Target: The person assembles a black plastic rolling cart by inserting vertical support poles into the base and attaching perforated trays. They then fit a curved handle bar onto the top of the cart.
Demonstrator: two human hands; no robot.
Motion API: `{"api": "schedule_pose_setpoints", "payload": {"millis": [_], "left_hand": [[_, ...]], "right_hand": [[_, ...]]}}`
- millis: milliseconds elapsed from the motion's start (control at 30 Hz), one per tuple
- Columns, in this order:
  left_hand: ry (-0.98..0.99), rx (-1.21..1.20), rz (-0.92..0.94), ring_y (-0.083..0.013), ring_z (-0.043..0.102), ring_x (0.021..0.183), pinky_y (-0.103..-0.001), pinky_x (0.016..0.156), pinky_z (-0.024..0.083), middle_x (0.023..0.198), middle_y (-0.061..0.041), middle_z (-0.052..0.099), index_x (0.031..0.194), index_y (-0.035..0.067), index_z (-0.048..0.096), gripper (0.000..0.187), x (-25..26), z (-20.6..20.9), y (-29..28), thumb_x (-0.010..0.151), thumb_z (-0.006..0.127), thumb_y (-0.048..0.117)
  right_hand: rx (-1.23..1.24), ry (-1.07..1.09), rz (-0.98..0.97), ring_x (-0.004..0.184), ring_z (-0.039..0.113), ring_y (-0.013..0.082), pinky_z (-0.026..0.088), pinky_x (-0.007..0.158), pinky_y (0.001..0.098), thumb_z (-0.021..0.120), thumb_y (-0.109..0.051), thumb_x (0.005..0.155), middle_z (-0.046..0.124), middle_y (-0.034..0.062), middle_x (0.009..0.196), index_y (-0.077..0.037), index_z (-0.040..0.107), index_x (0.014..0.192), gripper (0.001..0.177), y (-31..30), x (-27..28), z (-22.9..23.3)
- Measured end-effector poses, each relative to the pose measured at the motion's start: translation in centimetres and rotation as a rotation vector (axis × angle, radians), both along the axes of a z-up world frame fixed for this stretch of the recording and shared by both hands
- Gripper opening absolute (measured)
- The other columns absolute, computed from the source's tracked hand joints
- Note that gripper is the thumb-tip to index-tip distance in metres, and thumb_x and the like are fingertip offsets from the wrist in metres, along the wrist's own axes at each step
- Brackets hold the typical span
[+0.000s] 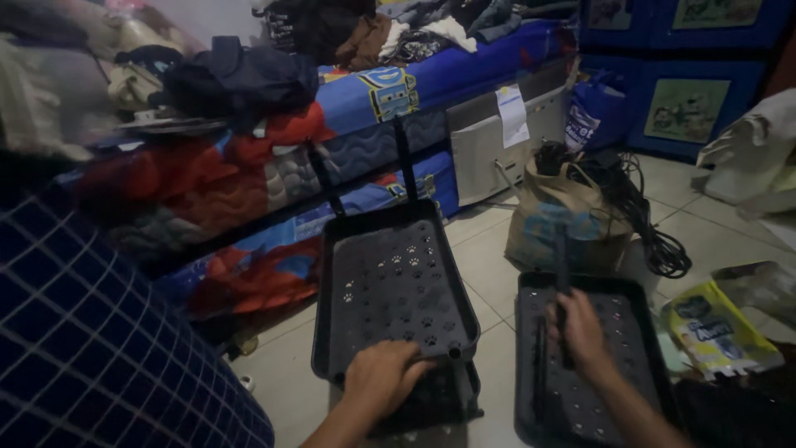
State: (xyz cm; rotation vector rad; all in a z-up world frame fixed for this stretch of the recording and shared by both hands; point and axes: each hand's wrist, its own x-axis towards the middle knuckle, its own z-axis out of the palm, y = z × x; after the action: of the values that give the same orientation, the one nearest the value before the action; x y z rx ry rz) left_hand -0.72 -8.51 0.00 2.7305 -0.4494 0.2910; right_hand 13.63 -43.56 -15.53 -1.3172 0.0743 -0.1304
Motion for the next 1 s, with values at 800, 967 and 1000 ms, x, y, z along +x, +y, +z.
{"api": "schedule_pose_setpoints", "payload": {"millis": [800,967,1000], "left_hand": [[0.133,-0.646,-0.141,-0.0213,0.077,0.083,-0.036,0.074,0.059,0.1,-0.008,0.079,0.119,0.015,0.075,0.04,-0.8,0.3,-1.6,0.08,0.08,0.027],[0.172,-0.553,-0.117,-0.0196,0.077,0.082,-0.036,0.076,0.058,0.095,-0.006,0.081,0.11,0.017,0.08,0.033,-0.8,0.6,-1.8,0.08,0.081,0.029],[0.189,-0.513,-0.105,-0.0191,0.077,0.082,-0.036,0.076,0.058,0.095,-0.005,0.081,0.111,0.02,0.08,0.035,-0.6,0.9,-1.8,0.078,0.08,0.029]], "right_hand": [[-0.717,-0.537,0.337,0.1,0.075,0.023,0.065,0.078,0.0361,0.067,-0.017,0.095,0.071,0.0106,0.105,-0.005,0.036,0.137,0.053,14.9,-12.7,19.1],[-1.042,-0.401,0.331,0.083,0.076,0.0288,0.059,0.072,0.0403,0.071,-0.016,0.089,0.074,0.0143,0.09,-0.01,0.029,0.146,0.071,15.2,-13.7,20.9],[-1.09,-0.344,0.357,0.081,0.075,0.0301,0.058,0.071,0.0418,0.072,-0.016,0.088,0.074,0.0153,0.088,-0.011,0.029,0.146,0.072,15.3,-13.7,21.1]]}}
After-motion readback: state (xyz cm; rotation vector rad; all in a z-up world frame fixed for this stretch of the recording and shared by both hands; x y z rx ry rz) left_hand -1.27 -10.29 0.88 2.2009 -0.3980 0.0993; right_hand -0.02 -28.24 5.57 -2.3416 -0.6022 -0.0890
